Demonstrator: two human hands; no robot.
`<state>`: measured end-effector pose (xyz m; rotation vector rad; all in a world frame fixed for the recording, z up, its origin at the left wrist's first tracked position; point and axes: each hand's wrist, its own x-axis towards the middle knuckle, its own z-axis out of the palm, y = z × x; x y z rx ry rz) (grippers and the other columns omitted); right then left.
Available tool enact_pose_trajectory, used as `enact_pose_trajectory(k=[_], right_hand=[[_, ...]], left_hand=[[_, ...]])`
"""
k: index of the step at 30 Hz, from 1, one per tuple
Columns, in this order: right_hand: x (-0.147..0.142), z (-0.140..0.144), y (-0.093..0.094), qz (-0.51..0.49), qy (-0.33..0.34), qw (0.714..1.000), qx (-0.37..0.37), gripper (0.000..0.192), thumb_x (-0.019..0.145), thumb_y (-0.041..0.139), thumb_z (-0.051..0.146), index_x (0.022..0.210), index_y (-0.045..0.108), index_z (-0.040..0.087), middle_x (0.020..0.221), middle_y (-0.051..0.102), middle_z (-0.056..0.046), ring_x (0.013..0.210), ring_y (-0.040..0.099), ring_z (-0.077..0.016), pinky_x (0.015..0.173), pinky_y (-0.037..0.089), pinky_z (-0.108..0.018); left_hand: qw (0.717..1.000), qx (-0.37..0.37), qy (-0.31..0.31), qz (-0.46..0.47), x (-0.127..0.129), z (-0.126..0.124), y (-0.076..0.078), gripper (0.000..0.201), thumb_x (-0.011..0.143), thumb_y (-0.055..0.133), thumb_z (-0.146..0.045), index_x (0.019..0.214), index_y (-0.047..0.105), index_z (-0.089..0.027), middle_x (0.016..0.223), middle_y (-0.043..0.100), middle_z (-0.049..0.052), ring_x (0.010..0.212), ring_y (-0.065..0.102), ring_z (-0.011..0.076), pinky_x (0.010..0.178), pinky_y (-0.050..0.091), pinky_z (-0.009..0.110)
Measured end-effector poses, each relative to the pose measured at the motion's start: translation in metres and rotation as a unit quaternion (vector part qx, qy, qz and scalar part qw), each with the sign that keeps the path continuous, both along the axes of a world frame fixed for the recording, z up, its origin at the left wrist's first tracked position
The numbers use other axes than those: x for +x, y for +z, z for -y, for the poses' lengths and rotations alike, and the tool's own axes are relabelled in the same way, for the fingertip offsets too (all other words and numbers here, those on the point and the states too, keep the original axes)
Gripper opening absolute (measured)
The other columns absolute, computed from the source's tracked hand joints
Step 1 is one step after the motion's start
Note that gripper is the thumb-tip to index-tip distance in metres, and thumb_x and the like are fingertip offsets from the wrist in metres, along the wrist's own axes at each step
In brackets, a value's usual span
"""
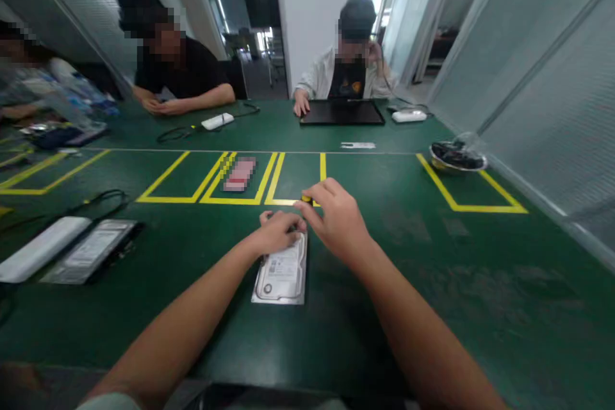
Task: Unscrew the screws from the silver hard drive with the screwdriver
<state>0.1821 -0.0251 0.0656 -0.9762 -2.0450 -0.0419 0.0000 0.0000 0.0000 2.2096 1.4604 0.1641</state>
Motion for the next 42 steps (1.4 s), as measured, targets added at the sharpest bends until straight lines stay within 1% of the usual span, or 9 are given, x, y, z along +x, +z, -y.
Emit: enact_pose_trajectory(k=[5, 10, 16, 23, 26, 29, 33, 39, 42], right_hand=[[-0.0005, -0.0004, 0.0036, -0.013, -0.004, 1.0, -0.008, 0.008, 0.089, 0.063, 0.018, 0.092, 0.069, 0.014, 0.086, 0.066, -0.007, 0.082, 0.062, -0.0184, 0.072, 0.051, -0.031], [-0.0004, 0.0015, 0.0054, -0.018, 0.027, 0.999, -0.026, 0.015, 0.091, 0.055, 0.013, 0.098, 0.067, 0.017, 0.094, 0.07, -0.007, 0.089, 0.064, -0.0188, 0.074, 0.051, -0.031], [-0.001, 0.0008, 0.0038, -0.031, 0.026, 0.999, -0.027, 0.008, 0.089, 0.06, 0.017, 0.092, 0.067, 0.017, 0.09, 0.068, -0.006, 0.088, 0.064, -0.0184, 0.073, 0.052, -0.031], [0.0007, 0.0002, 0.0044, -0.017, 0.039, 0.999, -0.03, 0.016, 0.091, 0.054, 0.014, 0.099, 0.067, 0.017, 0.099, 0.073, -0.008, 0.096, 0.067, -0.0208, 0.087, 0.053, -0.037], [0.0005, 0.0004, 0.0048, -0.015, 0.04, 0.999, -0.026, 0.018, 0.09, 0.053, 0.012, 0.1, 0.068, 0.016, 0.102, 0.073, -0.009, 0.098, 0.067, -0.0214, 0.088, 0.053, -0.038], [0.0006, 0.0006, 0.0042, -0.009, 0.034, 0.999, -0.021, 0.02, 0.089, 0.054, 0.013, 0.102, 0.069, 0.015, 0.1, 0.071, -0.01, 0.096, 0.066, -0.0211, 0.086, 0.053, -0.037], [0.001, 0.0006, 0.0025, -0.006, -0.001, 1.0, -0.009, 0.016, 0.089, 0.061, 0.022, 0.099, 0.07, 0.015, 0.088, 0.066, -0.008, 0.084, 0.064, -0.0198, 0.075, 0.054, -0.035], [-0.0007, 0.0012, 0.0028, -0.027, 0.024, 0.999, -0.016, 0.017, 0.092, 0.054, 0.018, 0.1, 0.069, 0.017, 0.101, 0.071, -0.01, 0.095, 0.066, -0.02, 0.085, 0.053, -0.036], [-0.0007, 0.0012, 0.0031, -0.023, 0.023, 0.999, -0.018, 0.016, 0.092, 0.056, 0.02, 0.101, 0.069, 0.019, 0.093, 0.071, -0.006, 0.087, 0.066, -0.0186, 0.079, 0.053, -0.034]], left_hand=[[1.0, -0.004, 0.001, 0.002, -0.0008, 0.0014, 0.0012, 0.017, 0.083, 0.057, -0.026, 0.097, 0.066, -0.029, 0.105, 0.069, -0.001, 0.113, 0.051, 0.0247, 0.103, 0.019, 0.054], [1.0, -0.007, 0.002, 0.006, -0.0014, 0.0007, 0.0007, 0.017, 0.083, 0.057, -0.026, 0.097, 0.066, -0.03, 0.104, 0.069, -0.001, 0.113, 0.05, 0.0243, 0.103, 0.018, 0.053], [1.0, -0.006, 0.002, 0.011, -0.0016, 0.0006, 0.0006, 0.017, 0.083, 0.057, -0.026, 0.097, 0.066, -0.03, 0.102, 0.069, -0.001, 0.113, 0.051, 0.0245, 0.103, 0.017, 0.054], [1.0, 0.0, 0.003, 0.01, -0.0018, 0.0, -0.0014, 0.018, 0.081, 0.057, -0.025, 0.095, 0.067, -0.03, 0.102, 0.069, -0.001, 0.112, 0.051, 0.0248, 0.102, 0.018, 0.054], [1.0, 0.001, 0.004, 0.01, -0.0019, 0.0, -0.0017, 0.018, 0.081, 0.057, -0.025, 0.096, 0.067, -0.03, 0.103, 0.069, -0.002, 0.112, 0.052, 0.0244, 0.102, 0.018, 0.054], [1.0, 0.001, 0.006, 0.01, -0.0019, 0.0006, -0.0011, 0.017, 0.082, 0.057, -0.026, 0.096, 0.067, -0.03, 0.103, 0.069, -0.002, 0.113, 0.052, 0.0243, 0.102, 0.018, 0.054], [1.0, 0.0, 0.008, 0.009, -0.0016, 0.0014, 0.0003, 0.017, 0.082, 0.058, -0.027, 0.096, 0.067, -0.03, 0.104, 0.069, -0.001, 0.112, 0.052, 0.0243, 0.102, 0.019, 0.053], [1.0, 0.0, 0.008, 0.01, -0.0016, 0.0014, 0.0009, 0.018, 0.082, 0.057, -0.028, 0.096, 0.067, -0.03, 0.103, 0.069, -0.002, 0.112, 0.053, 0.0248, 0.102, 0.02, 0.054], [1.0, -0.001, 0.008, 0.01, -0.0017, 0.0013, 0.001, 0.018, 0.082, 0.057, -0.028, 0.096, 0.067, -0.03, 0.104, 0.069, -0.002, 0.113, 0.052, 0.0248, 0.103, 0.02, 0.053]])
